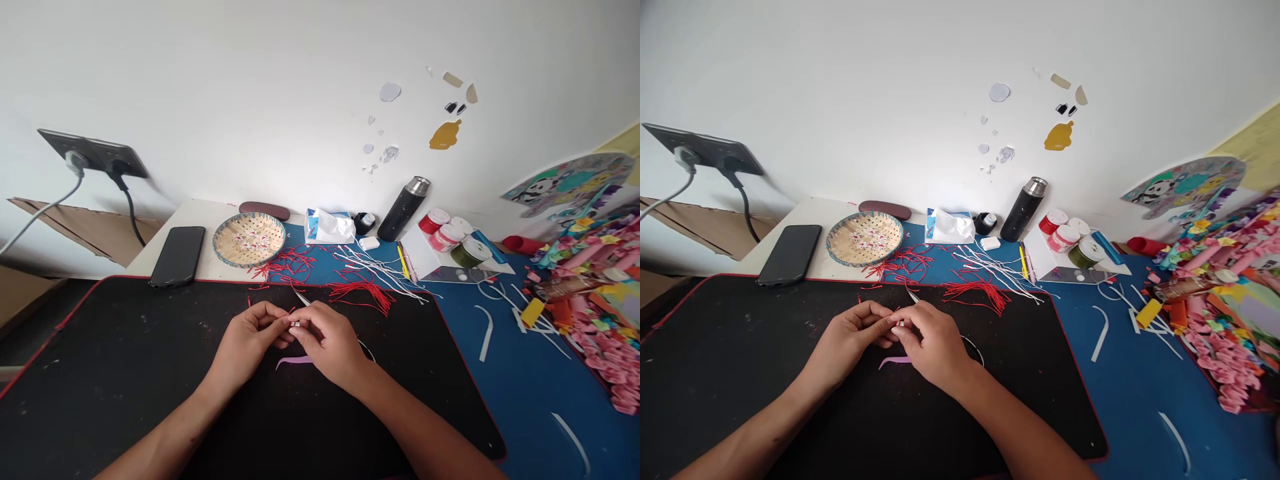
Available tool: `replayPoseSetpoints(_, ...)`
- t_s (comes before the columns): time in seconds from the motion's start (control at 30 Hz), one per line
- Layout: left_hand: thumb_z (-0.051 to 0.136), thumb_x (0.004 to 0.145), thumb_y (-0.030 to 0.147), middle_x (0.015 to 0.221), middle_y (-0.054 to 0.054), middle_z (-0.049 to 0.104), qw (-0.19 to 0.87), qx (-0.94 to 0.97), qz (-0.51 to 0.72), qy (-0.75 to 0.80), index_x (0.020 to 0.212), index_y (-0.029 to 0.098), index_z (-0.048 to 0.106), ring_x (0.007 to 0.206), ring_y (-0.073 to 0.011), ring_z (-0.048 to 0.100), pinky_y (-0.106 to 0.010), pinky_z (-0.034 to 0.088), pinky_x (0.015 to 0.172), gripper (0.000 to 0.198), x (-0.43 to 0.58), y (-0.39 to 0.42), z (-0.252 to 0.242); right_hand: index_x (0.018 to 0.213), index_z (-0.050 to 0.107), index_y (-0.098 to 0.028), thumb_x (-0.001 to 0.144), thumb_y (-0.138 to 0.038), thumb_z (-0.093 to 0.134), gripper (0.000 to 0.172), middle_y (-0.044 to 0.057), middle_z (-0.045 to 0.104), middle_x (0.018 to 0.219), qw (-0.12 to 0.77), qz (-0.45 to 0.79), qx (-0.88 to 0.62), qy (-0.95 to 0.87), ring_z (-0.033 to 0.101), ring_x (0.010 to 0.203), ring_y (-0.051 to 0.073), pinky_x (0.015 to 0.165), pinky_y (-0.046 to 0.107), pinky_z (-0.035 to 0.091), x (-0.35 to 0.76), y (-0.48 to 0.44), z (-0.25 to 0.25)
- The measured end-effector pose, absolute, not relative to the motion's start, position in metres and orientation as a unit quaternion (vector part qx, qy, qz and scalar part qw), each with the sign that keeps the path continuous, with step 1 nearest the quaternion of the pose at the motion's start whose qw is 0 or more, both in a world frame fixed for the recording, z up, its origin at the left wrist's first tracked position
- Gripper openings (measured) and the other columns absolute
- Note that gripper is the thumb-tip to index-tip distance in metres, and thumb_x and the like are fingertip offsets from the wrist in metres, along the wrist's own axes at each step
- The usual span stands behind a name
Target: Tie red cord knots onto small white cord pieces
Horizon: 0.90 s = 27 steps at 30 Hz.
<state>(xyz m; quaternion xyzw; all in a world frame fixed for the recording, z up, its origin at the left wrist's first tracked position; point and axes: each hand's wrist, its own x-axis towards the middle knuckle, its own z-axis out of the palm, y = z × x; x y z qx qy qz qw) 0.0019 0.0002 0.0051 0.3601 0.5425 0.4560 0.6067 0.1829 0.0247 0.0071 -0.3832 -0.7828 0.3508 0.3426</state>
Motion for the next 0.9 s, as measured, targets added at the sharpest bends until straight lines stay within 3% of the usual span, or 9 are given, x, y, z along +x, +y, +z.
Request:
replayPoseSetpoints(0.17,0.081,0.077,0.047,0.072,-0.003,0.076,0.597,0.391,0.440,0.544,0.081,0.019,0.070,0.071,-0.0215,0.074,-0.030,0.059,0.066,0.030,0.0028,-0.0019,0.0055,0.112,0.070,-0.025,0.099,-0.019,0.060,0.018,0.005,0.068,0.092,0.300,0.266,-0.398,-0.825,0.065,0.081,0.019,0.075,0.031,0.049,0.1860,0.0276,0.0062)
replayPoseSetpoints(0.47,0.074,0.083,0.046,0.076,-0.003,0.075,0.555,0.446,0.420,0.563,0.084,0.021,0.072,0.074,-0.0217,0.074,-0.030,0.059,0.067,0.025,0.0037,-0.0062,0.0022,0.105,0.072,-0.021,0.098,-0.018,0.064,0.011,0.005,0.070,0.093,0.270,0.241,-0.412,-0.836,0.067,0.080,0.019,0.072,0.030,0.048,0.1887,0.0267,0.0063)
replayPoseSetpoints(0.9,0.077,0.076,0.051,0.073,-0.003,0.075,0.599,0.418,0.388,0.562,0.083,0.019,0.071,0.071,-0.0220,0.073,-0.031,0.058,0.066,0.033,0.0025,-0.0011,0.0053,0.111,0.069,-0.021,0.098,-0.017,0.062,0.015,0.006,0.069,0.095,0.284,0.220,-0.391,-0.847,0.065,0.082,0.019,0.074,0.030,0.049,0.1870,0.0246,0.0090)
